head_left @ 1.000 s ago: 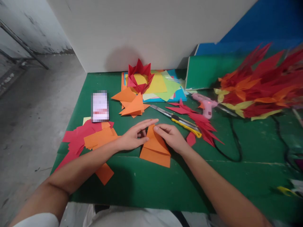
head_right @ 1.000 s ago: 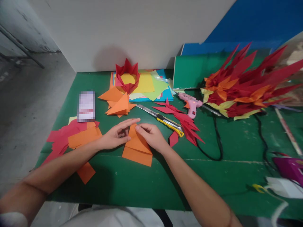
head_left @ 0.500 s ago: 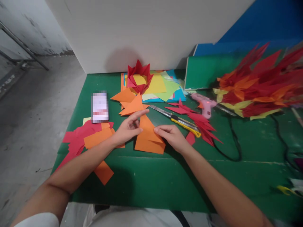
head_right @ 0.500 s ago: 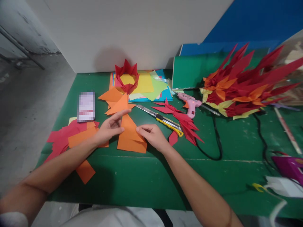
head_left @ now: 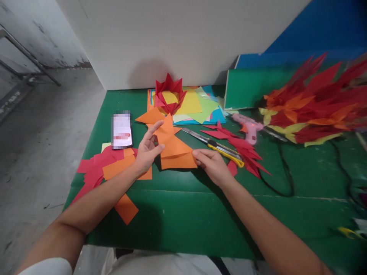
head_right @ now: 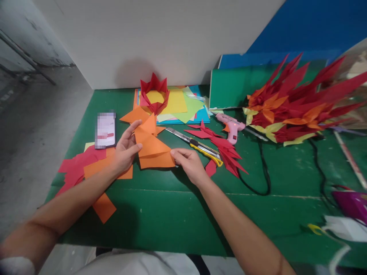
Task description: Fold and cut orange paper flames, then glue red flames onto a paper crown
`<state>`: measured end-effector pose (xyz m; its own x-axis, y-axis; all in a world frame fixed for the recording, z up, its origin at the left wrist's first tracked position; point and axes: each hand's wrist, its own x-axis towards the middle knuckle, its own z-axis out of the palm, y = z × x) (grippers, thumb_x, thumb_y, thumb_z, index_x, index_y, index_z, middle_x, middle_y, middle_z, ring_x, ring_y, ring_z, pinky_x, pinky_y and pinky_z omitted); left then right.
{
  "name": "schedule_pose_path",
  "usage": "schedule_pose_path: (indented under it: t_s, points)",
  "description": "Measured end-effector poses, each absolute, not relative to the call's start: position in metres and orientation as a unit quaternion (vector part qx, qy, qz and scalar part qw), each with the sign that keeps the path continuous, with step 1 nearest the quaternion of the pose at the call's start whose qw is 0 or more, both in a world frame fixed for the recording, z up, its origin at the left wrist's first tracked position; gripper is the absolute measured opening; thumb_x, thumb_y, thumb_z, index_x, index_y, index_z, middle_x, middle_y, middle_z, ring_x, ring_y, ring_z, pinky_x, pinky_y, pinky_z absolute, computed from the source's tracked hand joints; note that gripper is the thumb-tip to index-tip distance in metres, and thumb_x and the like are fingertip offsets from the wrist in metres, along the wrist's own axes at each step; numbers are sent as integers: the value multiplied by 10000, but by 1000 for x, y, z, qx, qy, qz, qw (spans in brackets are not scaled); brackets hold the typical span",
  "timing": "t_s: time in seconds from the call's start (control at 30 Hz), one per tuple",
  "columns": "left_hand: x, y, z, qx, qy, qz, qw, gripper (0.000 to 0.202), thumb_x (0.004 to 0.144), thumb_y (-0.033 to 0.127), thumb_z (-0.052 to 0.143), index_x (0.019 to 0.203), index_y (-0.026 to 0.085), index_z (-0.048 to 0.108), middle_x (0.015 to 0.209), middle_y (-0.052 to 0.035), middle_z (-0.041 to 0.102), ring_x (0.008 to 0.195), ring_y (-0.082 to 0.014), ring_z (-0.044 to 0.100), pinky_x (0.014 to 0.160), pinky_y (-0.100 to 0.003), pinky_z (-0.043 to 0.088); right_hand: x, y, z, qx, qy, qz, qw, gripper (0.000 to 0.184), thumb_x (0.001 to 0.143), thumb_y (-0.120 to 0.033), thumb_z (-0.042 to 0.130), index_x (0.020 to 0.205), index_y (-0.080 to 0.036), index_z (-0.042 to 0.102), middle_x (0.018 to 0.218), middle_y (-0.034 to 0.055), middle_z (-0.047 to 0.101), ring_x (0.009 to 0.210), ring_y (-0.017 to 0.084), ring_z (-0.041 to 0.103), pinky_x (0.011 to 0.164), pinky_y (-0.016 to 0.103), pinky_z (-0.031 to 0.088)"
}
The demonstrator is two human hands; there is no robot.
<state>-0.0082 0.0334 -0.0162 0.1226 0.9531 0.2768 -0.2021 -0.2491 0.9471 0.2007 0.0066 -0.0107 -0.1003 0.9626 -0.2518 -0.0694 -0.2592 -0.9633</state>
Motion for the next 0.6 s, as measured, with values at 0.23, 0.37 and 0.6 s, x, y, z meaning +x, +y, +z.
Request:
schedule_pose_path:
  t_s: [0.23,0.37,0.6]
  points:
    - [2,29,-19,542,330,581,509,656,794,366,696,1360,375,364,1480,-38,331,1183,-199,512,955,-335,484,197,8,-10,-421,-363,667,497,492,642,-409,804,1085,-297,621,1022,-10,690,781,126,639,692,250,533]
    - [6,25,-21,562,329,574,496,706,794,391,692,1379,377,297,1440,-67,344,1139,-206,539,888,-344,527,192,4,-7,-417,-361,680,483,609,612,-388,824,1159,-269,586,1200,43,654,1032,209,636,828,325,546]
    - [6,20,-21,635,366,567,375,499,735,356,749,1167,244,524,1213,-85,482,1049,-203,548,746,-300,559,194,3,-6,-486,-370,619,494,534,612,-375,811,1091,-234,624,1205,67,661,1089,253,625,915,395,519]
